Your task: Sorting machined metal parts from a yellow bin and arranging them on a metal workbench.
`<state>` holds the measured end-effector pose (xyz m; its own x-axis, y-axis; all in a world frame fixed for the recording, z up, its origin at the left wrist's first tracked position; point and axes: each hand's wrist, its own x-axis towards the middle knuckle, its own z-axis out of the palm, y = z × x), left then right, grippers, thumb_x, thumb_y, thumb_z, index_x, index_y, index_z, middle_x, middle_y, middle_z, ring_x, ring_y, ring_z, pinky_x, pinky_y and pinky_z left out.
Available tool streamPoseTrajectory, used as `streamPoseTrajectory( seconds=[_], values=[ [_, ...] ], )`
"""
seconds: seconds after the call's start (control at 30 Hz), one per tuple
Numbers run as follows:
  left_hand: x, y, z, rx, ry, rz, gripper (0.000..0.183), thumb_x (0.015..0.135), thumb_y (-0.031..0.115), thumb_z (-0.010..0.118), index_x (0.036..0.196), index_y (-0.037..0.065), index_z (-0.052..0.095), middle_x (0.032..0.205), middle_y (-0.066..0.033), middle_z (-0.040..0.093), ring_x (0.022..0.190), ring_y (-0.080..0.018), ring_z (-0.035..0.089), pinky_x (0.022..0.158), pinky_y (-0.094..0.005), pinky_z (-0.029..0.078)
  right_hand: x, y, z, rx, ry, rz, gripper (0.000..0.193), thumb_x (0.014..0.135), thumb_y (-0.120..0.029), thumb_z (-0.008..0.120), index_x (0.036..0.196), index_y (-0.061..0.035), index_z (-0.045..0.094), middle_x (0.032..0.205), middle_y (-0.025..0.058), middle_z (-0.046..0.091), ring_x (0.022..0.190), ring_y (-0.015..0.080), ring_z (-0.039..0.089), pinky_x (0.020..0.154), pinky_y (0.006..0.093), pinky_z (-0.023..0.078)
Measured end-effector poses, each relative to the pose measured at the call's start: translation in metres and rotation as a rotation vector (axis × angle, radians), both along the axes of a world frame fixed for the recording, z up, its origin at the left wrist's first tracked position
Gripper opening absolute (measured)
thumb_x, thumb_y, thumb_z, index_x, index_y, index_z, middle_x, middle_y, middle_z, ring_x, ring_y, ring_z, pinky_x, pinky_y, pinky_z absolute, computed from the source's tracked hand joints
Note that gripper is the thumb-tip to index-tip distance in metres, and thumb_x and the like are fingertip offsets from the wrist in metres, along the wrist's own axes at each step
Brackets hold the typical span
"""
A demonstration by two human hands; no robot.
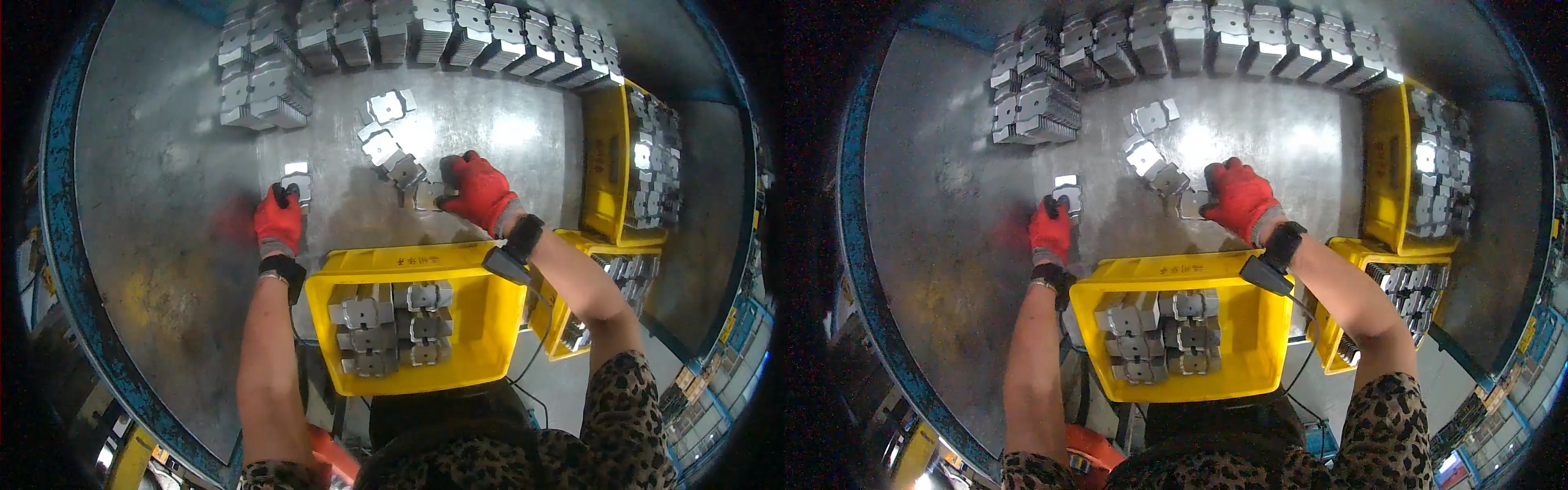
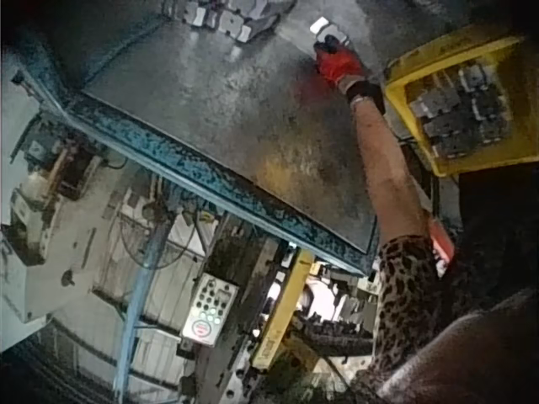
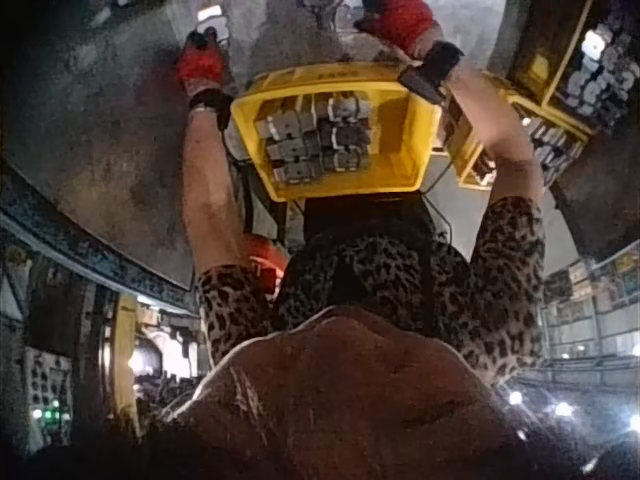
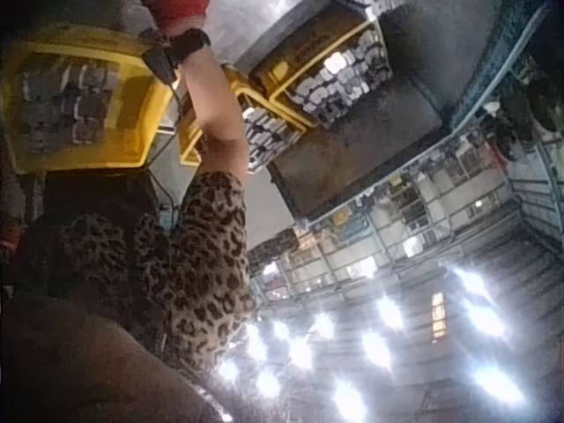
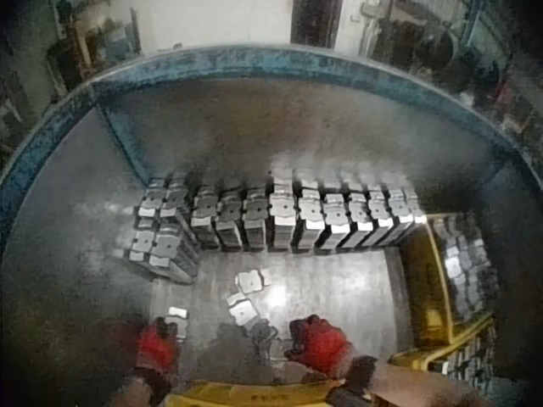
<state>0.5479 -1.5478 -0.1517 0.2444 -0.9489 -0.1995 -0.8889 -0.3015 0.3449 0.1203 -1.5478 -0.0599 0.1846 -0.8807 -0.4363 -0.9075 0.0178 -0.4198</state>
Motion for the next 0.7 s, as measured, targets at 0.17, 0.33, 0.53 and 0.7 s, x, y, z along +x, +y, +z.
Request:
streamPoseTrajectory(
  seconds=[0.17,0.33,0.53,0.7],
  values=[
    [0.001,-0.001,-0.002,0.007,-0.019,0.005,0.036,0.105,0.042,0.071,0.117,0.008,0.072,0.11,-0.0211,0.08,0.107,-0.0472,0.075,0.093,-0.057,0.059,0.004,-0.004,-0.018,-0.085,-0.014,0.092,0.041,0.086,-0.029,0.087,0.121,-0.0135,0.074,0.125,0.0185,0.072,0.116,0.0425,0.072,0.098,0.0541,0.061],
    [0.006,0.002,-0.003,0.012,0.02,0.031,0.037,0.105,0.04,0.07,0.121,0.007,0.073,0.115,-0.0227,0.08,0.11,-0.0474,0.075,0.096,-0.0573,0.059,0.017,-0.008,-0.005,-0.021,0.082,0.179,0.037,0.089,-0.029,0.085,0.12,-0.0124,0.076,0.127,0.02,0.074,0.114,0.0426,0.075,0.098,0.0542,0.061],
    [-0.01,0.0,0.007,-0.005,0.033,0.007,0.041,0.106,0.042,0.068,0.126,0.007,0.072,0.116,-0.0225,0.08,0.111,-0.0475,0.075,0.098,-0.0585,0.058,0.014,-0.011,0.004,0.024,0.105,0.278,0.031,0.095,-0.029,0.076,0.12,-0.0111,0.078,0.122,0.0203,0.078,0.113,0.043,0.077,0.099,0.0524,0.062],
    [0.004,0.0,0.008,0.012,0.032,0.024,0.045,0.106,0.046,0.067,0.128,0.008,0.073,0.117,-0.0208,0.081,0.114,-0.0463,0.074,0.099,-0.0583,0.058,0.021,-0.022,-0.007,0.114,-0.004,0.417,0.043,0.094,-0.028,0.074,0.132,-0.0092,0.075,0.115,0.0243,0.079,0.113,0.0448,0.076,0.096,0.0532,0.062]
  ],
)
